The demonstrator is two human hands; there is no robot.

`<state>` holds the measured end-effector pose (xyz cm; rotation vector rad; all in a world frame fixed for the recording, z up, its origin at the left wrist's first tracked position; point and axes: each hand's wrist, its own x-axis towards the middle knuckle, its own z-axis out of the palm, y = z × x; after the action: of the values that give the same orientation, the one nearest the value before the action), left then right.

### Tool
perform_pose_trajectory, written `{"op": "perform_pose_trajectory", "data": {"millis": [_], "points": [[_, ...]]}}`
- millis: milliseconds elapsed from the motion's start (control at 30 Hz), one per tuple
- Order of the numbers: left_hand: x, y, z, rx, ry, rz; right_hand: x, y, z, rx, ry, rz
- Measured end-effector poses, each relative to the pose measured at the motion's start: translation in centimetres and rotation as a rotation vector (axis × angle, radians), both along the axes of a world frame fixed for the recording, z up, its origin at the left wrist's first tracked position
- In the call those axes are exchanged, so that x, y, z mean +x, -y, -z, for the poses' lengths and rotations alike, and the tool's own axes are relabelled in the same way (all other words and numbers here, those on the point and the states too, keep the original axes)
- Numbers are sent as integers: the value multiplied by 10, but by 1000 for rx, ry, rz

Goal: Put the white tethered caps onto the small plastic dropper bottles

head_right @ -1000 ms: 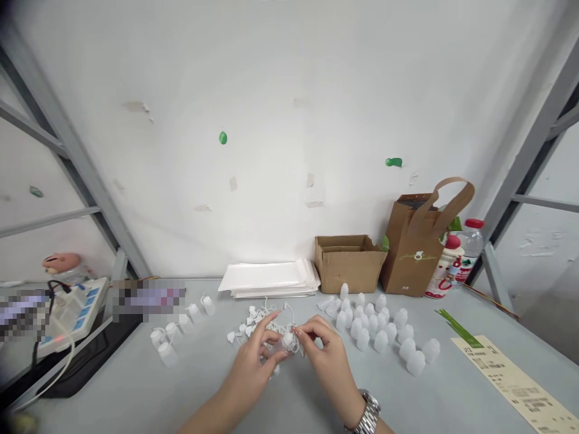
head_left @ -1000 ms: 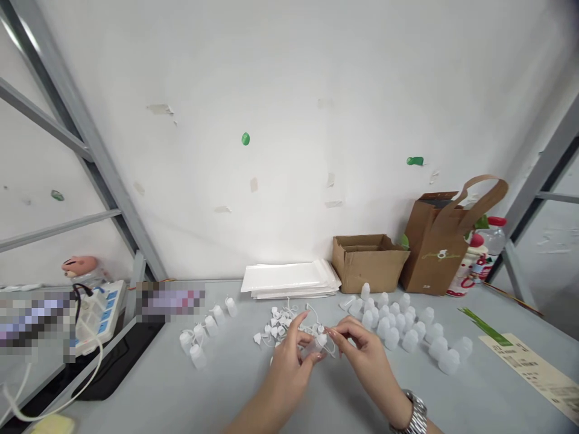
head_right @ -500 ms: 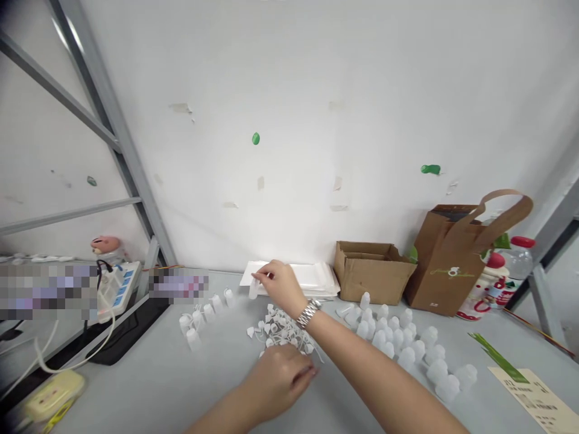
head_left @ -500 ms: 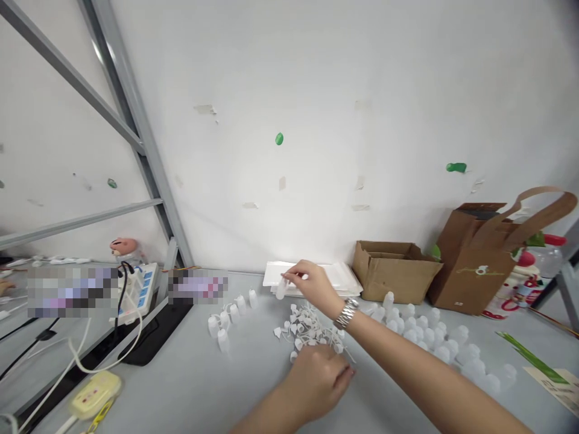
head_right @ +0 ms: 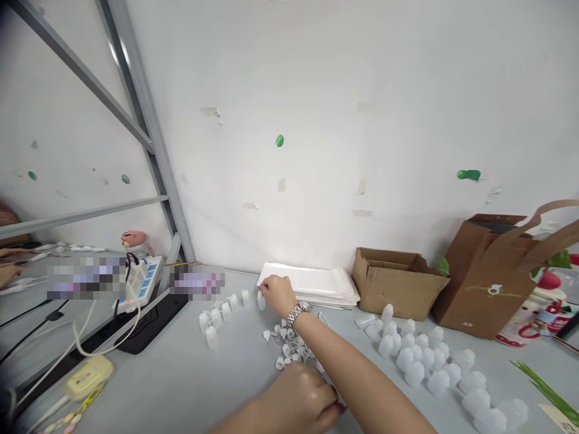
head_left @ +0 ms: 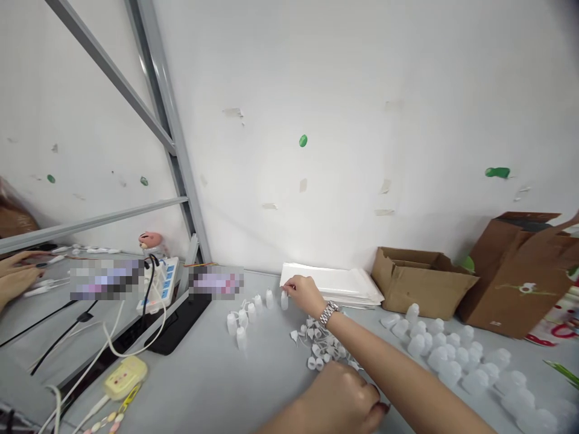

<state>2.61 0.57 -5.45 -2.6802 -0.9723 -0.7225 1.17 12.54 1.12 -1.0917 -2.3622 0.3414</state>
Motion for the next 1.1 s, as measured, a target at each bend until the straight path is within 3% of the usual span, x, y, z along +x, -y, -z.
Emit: {"op": "perform_pose_trajectory", "data": {"millis": [167, 300, 467, 600, 700, 833, 1100], "points": [[-4, 1, -10, -13, -14, -10, 5, 4, -2, 73, 9, 21], [-7, 4, -16, -61, -36, -25, 30, 15, -12, 154, -15, 73], [-8, 9, -23, -179, -23, -89, 105, 39, -9, 227, 21, 171], [-12, 5, -34, -411, 218, -335, 176, 52, 11, 358, 238, 327], [-21, -4, -40, -558, 425, -528, 208, 59, 23, 455, 423, 355], [-33, -17, -41, -643, 528, -648, 224, 68, 25, 511, 463, 401], [-35, -20, -37, -606, 461, -680, 247, 67, 26, 410, 476, 457]]}}
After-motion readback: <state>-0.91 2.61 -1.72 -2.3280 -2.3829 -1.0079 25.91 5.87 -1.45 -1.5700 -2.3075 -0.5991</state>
